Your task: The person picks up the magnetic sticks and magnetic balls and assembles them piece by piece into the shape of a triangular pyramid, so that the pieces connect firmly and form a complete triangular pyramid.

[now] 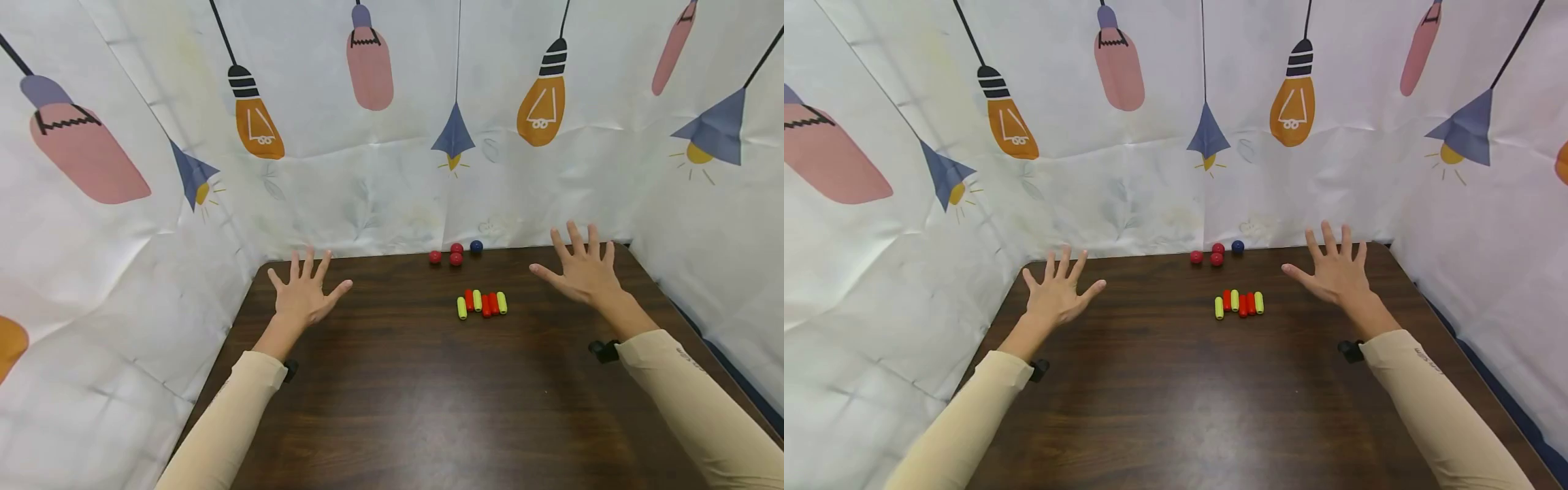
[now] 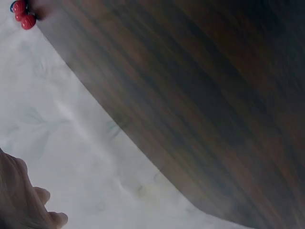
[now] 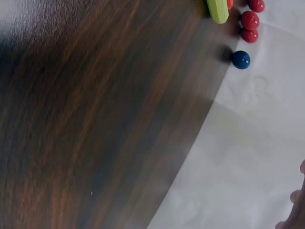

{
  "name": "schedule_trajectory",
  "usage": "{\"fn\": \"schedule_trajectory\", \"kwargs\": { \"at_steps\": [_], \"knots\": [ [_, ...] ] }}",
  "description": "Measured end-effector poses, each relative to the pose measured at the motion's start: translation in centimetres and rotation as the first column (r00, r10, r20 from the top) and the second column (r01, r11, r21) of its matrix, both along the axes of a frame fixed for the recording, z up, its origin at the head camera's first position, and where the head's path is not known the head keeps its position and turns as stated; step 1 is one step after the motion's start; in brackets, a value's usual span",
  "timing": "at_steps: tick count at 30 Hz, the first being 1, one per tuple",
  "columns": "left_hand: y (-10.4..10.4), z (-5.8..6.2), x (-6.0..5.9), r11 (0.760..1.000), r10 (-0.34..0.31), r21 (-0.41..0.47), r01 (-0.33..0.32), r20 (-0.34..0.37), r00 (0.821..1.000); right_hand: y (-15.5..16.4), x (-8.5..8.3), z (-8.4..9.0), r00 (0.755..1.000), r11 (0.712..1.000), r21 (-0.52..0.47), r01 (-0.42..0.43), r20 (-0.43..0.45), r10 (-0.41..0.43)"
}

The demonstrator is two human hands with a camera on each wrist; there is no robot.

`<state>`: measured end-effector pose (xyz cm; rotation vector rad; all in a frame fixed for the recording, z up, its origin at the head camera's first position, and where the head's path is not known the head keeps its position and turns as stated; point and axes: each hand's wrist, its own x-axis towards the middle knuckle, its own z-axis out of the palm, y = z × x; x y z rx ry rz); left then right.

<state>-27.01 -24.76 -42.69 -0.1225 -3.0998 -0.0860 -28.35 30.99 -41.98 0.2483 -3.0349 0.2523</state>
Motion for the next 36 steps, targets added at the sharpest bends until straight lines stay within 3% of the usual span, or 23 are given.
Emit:
{"fn": "schedule_trajectory", "kwargs": {
  "at_steps": [14,26,36],
  "knots": [
    [2.4,-1.9,1.8,0.999,-0.037,0.011,0.037,-0.010,0.999,-1.2,1.7,-1.0,1.000,1.000,-0.010,-0.018,-0.009,0.018],
    [4.3,-4.1,3.9,0.998,-0.062,-0.005,0.062,0.007,0.998,-2.4,4.0,-3.2,0.999,0.997,-0.054,-0.050,-0.020,0.049],
    [6.4,-5.5,5.0,0.997,-0.064,0.053,0.062,0.036,0.997,-3.4,5.3,-5.1,0.999,0.989,-0.138,-0.043,0.005,0.044]
  ]
}}
